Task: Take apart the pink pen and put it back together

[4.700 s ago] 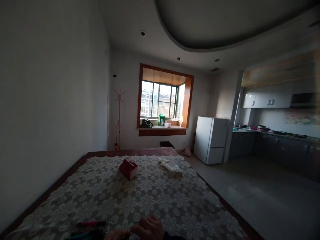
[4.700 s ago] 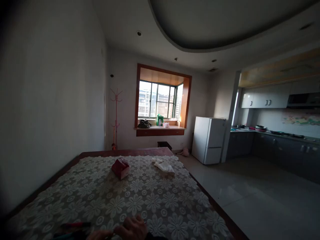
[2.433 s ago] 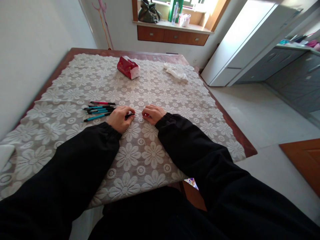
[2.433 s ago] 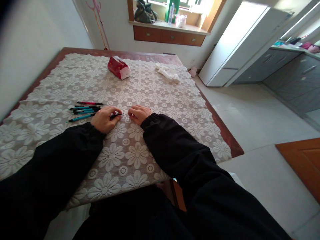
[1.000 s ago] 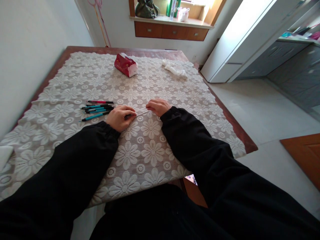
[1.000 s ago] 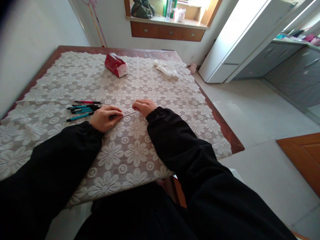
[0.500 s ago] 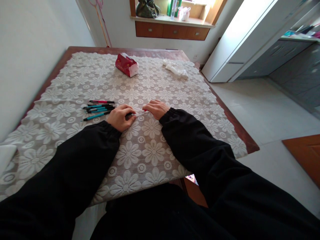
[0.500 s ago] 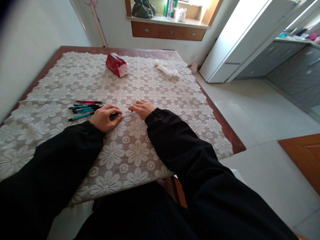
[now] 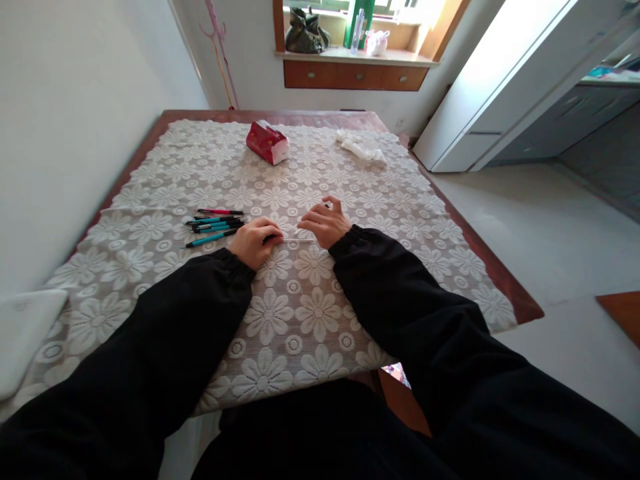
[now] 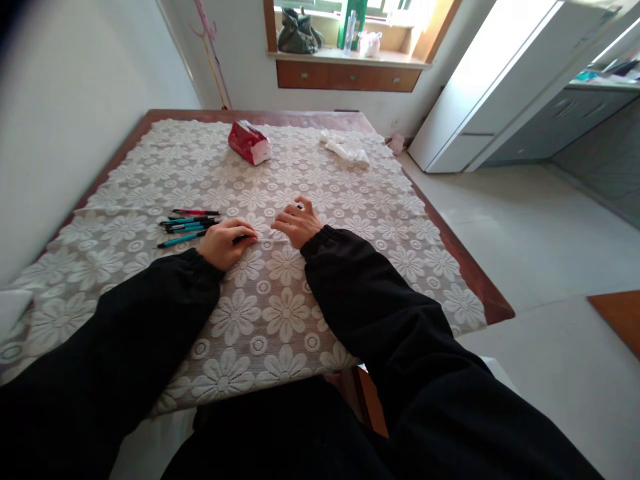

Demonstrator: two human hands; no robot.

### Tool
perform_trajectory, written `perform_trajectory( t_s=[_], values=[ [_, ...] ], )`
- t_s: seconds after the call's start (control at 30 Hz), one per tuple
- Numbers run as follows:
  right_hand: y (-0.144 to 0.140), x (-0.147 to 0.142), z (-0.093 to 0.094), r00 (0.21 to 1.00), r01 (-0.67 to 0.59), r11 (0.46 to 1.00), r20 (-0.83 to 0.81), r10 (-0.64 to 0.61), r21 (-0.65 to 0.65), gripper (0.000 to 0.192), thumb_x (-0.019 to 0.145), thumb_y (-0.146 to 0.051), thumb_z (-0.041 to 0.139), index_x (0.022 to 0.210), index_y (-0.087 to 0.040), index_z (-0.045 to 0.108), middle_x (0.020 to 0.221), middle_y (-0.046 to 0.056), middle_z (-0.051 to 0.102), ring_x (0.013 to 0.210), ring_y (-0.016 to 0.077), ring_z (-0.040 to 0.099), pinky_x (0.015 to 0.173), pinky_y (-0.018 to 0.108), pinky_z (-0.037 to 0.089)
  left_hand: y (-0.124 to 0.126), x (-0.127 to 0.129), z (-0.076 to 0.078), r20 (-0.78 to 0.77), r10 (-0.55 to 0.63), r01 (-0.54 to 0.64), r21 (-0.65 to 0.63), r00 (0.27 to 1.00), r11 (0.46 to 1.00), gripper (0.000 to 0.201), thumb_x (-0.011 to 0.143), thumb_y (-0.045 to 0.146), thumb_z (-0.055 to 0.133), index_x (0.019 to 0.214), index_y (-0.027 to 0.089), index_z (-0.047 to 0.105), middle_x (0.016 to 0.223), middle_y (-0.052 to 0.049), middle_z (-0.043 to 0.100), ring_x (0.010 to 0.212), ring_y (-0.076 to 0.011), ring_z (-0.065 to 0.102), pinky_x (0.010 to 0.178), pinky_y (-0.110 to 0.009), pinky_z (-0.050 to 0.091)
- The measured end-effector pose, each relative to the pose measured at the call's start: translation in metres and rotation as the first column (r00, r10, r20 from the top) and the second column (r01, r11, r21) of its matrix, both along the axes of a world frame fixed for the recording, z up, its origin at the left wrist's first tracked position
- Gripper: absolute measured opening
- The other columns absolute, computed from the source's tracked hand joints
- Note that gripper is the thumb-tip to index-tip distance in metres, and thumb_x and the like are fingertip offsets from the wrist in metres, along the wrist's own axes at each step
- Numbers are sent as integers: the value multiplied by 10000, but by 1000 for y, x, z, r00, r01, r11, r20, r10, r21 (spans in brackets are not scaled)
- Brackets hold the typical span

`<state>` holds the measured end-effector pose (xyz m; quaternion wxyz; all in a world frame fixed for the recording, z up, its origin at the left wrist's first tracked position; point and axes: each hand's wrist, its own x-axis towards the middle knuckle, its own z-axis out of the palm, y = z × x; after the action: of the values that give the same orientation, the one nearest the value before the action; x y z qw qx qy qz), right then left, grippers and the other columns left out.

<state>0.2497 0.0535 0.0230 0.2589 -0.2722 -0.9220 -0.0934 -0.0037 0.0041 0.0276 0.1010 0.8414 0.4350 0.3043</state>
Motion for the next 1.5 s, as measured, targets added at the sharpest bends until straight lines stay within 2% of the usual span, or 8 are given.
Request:
perform_trajectory(
  t_s=[0.17, 0.37, 0.5, 0.7, 0.9, 1.07, 1.33, 1.5],
  values=[
    [3, 9, 0, 988, 78, 988, -123, -95, -133, 284, 937, -84, 472, 1022, -216, 708, 933, 36, 751, 911, 185, 586, 949, 410, 318, -4, 3, 3, -17, 30, -30, -4, 999, 1000, 196, 905, 317, 608, 907, 192, 759, 1012, -84, 728, 958, -229, 684, 912, -390, 567],
    [-15, 3, 14, 955, -269, 956, -159, 250, -117, 241, 1020, -215, 445, 1151, -207, 647, 995, 66, 739, 896, 182, 605, 820, 327, 458, -7, 5, 6, -32, 57, -57, -20, 998, 998, 185, 887, 319, 607, 880, 194, 743, 1010, -79, 729, 973, -229, 681, 937, -389, 558],
    [-22, -7, 11, 945, -322, 937, -97, 311, -133, 239, 1029, -361, 499, 1115, -215, 667, 976, 64, 745, 899, 187, 611, 798, 334, 456, -8, 5, 9, -23, 72, -73, -56, 997, 996, 183, 842, 274, 598, 942, 197, 729, 1032, -79, 715, 997, -235, 672, 949, -383, 555],
    [-9, -4, -3, 978, -104, 969, -202, 59, -223, 287, 1021, -279, 464, 1167, -251, 710, 1076, 70, 740, 980, 212, 597, 885, 385, 446, -10, 4, 13, -111, 144, -152, -70, 983, 986, 440, 637, 79, 542, 1039, 183, 688, 1041, -84, 685, 990, -264, 654, 948, -404, 549],
    [-6, -5, -6, 996, -29, 941, -90, -2, -338, 229, 983, -285, 550, 1010, -261, 776, 1020, 57, 745, 968, 208, 609, 876, 373, 437, -6, 3, 8, -69, 156, -162, -87, 985, 983, 463, 680, 5, 478, 1061, 185, 670, 1077, -75, 685, 1010, -236, 658, 975, -367, 536],
    [-7, -6, -2, 992, 10, 928, -113, -57, -374, 230, 950, -248, 552, 1047, -222, 759, 983, 71, 736, 937, 211, 621, 875, 365, 438, -5, 2, 8, -41, 146, -149, -73, 988, 986, 464, 714, -11, 460, 1086, 178, 662, 1087, -76, 683, 1026, -230, 655, 981, -359, 527],
    [5, -3, -6, 913, -119, 738, -366, -181, -664, 167, 804, -221, 581, 902, -180, 710, 752, -11, 656, 591, 99, 476, 606, 247, 392, -12, 5, 18, -64, 120, -119, 25, 991, 993, 362, 641, 22, 530, 919, 212, 663, 1091, -56, 708, 1074, -262, 622, 1010, -429, 492],
    [10, 4, -7, 945, -158, 726, -315, -85, -669, 92, 747, -258, 650, 787, -175, 656, 675, -38, 587, 584, 85, 446, 596, 230, 365, -12, 4, 17, -121, 107, -104, 25, 987, 994, 310, 710, 98, 586, 964, 229, 705, 1149, -55, 708, 1107, -268, 610, 1042, -447, 470]
  ],
)
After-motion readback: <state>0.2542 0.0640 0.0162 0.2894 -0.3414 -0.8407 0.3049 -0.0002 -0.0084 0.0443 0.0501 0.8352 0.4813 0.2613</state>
